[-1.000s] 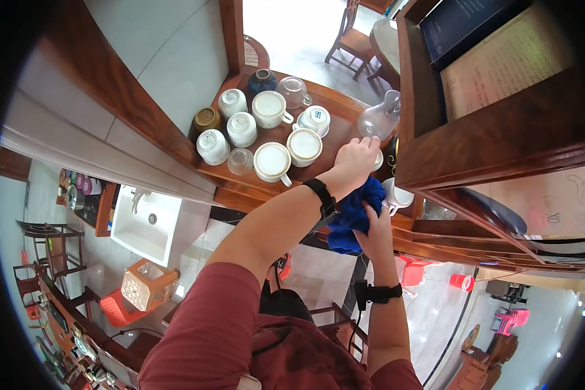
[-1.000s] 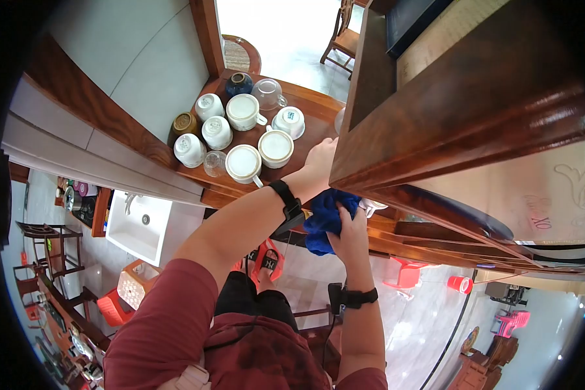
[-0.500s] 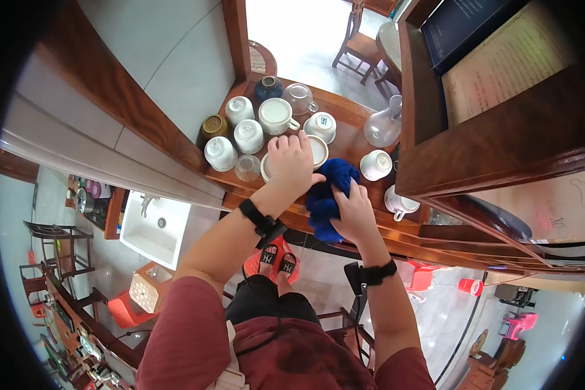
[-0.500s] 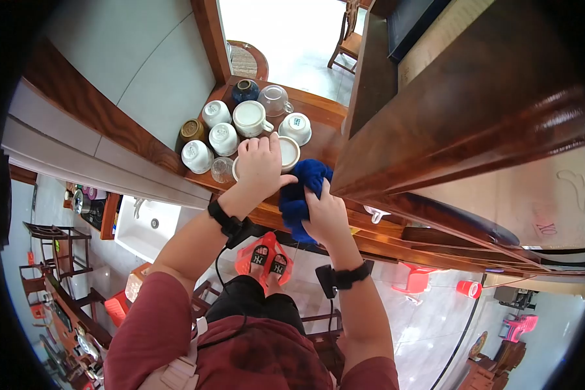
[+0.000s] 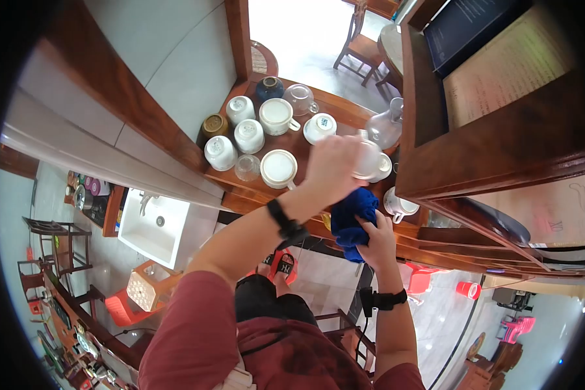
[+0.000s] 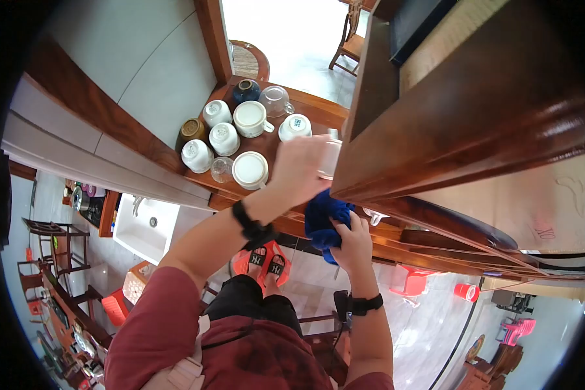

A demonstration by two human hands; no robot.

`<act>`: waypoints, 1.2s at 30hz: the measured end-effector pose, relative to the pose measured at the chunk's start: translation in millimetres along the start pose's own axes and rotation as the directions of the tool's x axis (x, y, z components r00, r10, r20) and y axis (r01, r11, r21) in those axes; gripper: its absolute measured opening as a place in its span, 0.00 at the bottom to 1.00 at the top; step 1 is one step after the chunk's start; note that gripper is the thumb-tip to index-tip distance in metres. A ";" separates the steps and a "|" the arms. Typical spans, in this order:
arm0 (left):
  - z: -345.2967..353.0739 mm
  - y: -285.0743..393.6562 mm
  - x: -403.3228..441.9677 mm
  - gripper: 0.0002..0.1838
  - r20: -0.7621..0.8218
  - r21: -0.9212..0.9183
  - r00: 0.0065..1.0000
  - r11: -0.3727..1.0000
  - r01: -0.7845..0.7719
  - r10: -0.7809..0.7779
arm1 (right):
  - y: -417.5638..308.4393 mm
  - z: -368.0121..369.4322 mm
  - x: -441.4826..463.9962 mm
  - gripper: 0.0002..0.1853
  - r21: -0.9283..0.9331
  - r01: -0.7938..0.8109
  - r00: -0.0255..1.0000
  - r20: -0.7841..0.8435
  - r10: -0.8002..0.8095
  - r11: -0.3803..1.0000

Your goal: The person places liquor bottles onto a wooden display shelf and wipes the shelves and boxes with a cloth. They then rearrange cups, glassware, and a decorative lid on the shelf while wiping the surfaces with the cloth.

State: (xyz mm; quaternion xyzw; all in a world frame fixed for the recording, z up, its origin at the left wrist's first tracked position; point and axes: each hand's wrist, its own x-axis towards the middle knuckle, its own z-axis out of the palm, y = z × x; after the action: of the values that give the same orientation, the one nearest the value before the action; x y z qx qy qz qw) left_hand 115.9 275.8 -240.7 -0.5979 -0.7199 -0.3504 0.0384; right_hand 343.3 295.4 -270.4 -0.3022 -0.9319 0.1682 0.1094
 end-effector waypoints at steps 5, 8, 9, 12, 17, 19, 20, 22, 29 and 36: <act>52.3 38.3 23.9 0.45 0.152 0.119 0.988 0.993 0.007 -0.025 | 0.5 1.0 -1.8 0.37 -0.052 -0.041 0.996 0.077 0.045 0.998; 71.3 37.8 29.2 0.42 0.162 0.135 0.985 0.990 0.037 -0.059 | -7.6 -2.6 -1.0 0.39 -0.086 -0.008 0.993 0.119 0.019 0.996; 76.1 37.7 31.1 0.41 0.172 0.156 0.983 0.987 0.045 -0.072 | -11.2 -4.2 -1.0 0.39 -0.120 0.003 0.990 0.137 0.014 0.993; 92.4 36.6 38.4 0.35 0.146 0.147 0.988 0.989 0.034 -0.055 | -20.2 -5.4 4.6 0.40 -0.142 0.044 0.985 0.170 -0.020 0.989; 80.7 36.8 43.3 0.33 0.221 0.173 0.974 0.985 0.012 -0.051 | -29.0 9.9 29.0 0.30 -0.024 0.055 0.970 0.238 -0.048 0.998; 73.3 34.0 41.3 0.33 0.311 0.204 0.947 0.979 0.014 -0.079 | -32.8 11.4 36.9 0.30 -0.013 0.069 0.968 0.242 -0.064 0.998; 69.6 32.5 40.9 0.33 0.312 0.205 0.947 0.979 0.019 -0.084 | -32.2 13.9 40.1 0.31 -0.020 0.094 0.974 0.210 -0.088 0.995; 64.9 29.7 43.1 0.42 0.381 0.088 0.925 0.995 -0.056 0.018 | -29.9 18.1 46.2 0.32 -0.032 0.126 0.977 0.179 -0.118 0.992; 64.4 21.8 40.1 0.56 0.409 -0.117 0.906 0.991 -0.063 0.106 | -24.8 19.9 51.4 0.34 -0.012 0.186 0.975 0.128 -0.183 0.982; 19.7 -15.5 44.1 0.57 0.188 0.032 0.979 0.996 0.081 -0.086 | -26.7 17.1 45.9 0.40 -0.016 0.114 0.978 0.179 -0.110 0.993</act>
State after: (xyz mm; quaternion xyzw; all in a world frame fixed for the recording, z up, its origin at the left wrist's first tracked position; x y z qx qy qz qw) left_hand 96.9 322.9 -241.7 -0.5973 -0.7488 -0.2848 -0.0377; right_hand 287.6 298.4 -271.3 -0.2345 -0.9556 0.1759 0.0313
